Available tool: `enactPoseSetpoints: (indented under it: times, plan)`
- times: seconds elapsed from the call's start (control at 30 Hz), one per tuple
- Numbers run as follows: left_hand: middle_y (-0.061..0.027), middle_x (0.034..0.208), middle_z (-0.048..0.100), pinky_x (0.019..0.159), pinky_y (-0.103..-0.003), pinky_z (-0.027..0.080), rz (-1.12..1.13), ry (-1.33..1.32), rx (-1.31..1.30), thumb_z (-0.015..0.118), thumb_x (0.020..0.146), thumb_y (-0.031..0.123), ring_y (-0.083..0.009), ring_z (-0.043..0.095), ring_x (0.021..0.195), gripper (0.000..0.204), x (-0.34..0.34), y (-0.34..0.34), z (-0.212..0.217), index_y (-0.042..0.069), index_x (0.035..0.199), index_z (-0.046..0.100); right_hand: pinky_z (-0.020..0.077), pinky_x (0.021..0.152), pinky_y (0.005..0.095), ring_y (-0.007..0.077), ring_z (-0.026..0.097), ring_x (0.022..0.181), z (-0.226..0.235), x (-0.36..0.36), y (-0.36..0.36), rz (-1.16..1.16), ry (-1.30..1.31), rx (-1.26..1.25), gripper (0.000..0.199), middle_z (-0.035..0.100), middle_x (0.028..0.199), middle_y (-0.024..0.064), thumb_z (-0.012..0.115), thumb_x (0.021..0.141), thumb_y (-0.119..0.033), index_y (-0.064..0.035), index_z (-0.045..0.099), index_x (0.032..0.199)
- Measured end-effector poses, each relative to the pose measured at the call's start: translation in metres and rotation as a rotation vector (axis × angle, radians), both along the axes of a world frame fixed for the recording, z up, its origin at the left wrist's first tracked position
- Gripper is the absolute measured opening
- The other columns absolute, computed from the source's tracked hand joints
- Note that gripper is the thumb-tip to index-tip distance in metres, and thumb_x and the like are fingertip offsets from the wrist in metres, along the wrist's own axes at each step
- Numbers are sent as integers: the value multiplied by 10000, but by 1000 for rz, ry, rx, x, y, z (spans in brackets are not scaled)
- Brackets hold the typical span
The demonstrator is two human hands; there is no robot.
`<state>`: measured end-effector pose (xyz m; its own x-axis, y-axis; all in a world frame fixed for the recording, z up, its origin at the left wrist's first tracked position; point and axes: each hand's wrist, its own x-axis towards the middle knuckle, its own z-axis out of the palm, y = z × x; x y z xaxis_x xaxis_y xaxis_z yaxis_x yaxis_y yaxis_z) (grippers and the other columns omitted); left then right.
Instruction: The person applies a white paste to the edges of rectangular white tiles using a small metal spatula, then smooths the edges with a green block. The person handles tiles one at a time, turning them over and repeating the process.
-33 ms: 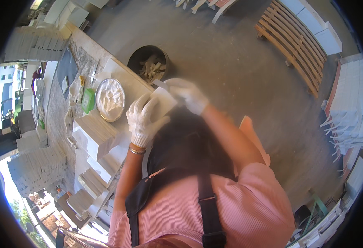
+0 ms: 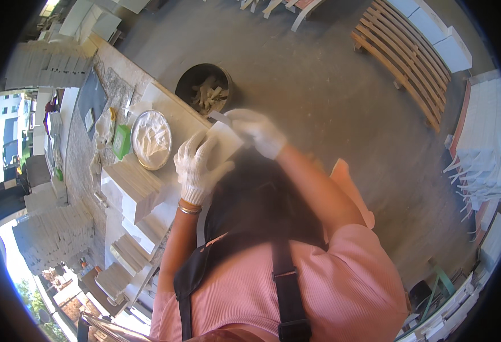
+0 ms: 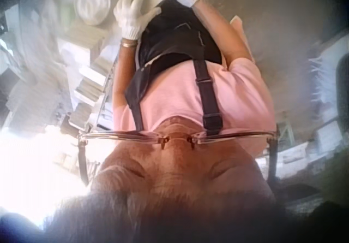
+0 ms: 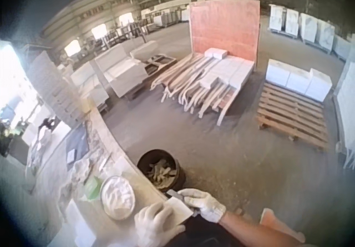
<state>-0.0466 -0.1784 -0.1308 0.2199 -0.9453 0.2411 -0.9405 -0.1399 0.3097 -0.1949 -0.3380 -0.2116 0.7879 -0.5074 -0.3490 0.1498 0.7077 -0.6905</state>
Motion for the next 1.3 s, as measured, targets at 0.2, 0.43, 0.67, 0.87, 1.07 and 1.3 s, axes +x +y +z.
enactPoseSetpoints:
  times: [0.2,0.43,0.67,0.87,1.07,1.3]
  plan:
    - [-122,1398,639,1017,-521,472,2,-4,-20,941,682,407,-392,583,1245,676,0,0,-6,170,1270,707,425,595,251,106,611,748,-6,-13,16,-53,-24,159,318,746,1045,39,678,992,-117,-47,709,1301]
    - [-176,1391,654,1069,-518,446,2,38,26,943,685,416,-409,590,1246,706,1,-1,-4,115,1281,714,512,725,295,144,650,849,3,-15,12,-40,-101,261,322,752,1154,96,660,976,-36,-8,705,1294]
    - [-179,1397,652,1084,-516,442,17,57,23,954,673,393,-416,582,1257,710,-1,-1,-2,111,1278,715,504,981,297,144,652,1105,-8,33,-9,-63,-140,72,346,731,1230,74,649,991,-87,17,703,1316]
    - [-185,1413,647,1074,-528,447,-8,60,-10,958,669,389,-428,587,1250,747,2,1,-7,127,1313,685,411,590,246,87,553,699,0,-14,16,-36,-27,205,358,697,939,29,691,963,-143,-9,710,1295]
    - [-183,1419,646,1073,-523,447,-11,47,0,964,662,368,-424,590,1251,741,2,0,-7,133,1308,690,389,558,240,77,521,643,4,-3,6,-36,-39,188,270,717,934,15,681,965,-81,-58,740,1227]
    - [-176,1425,645,1066,-523,452,-3,51,3,963,660,381,-420,592,1252,728,1,1,-7,140,1295,700,379,533,244,90,519,622,3,-23,18,6,-36,257,281,724,929,46,657,973,-57,-21,725,1243]
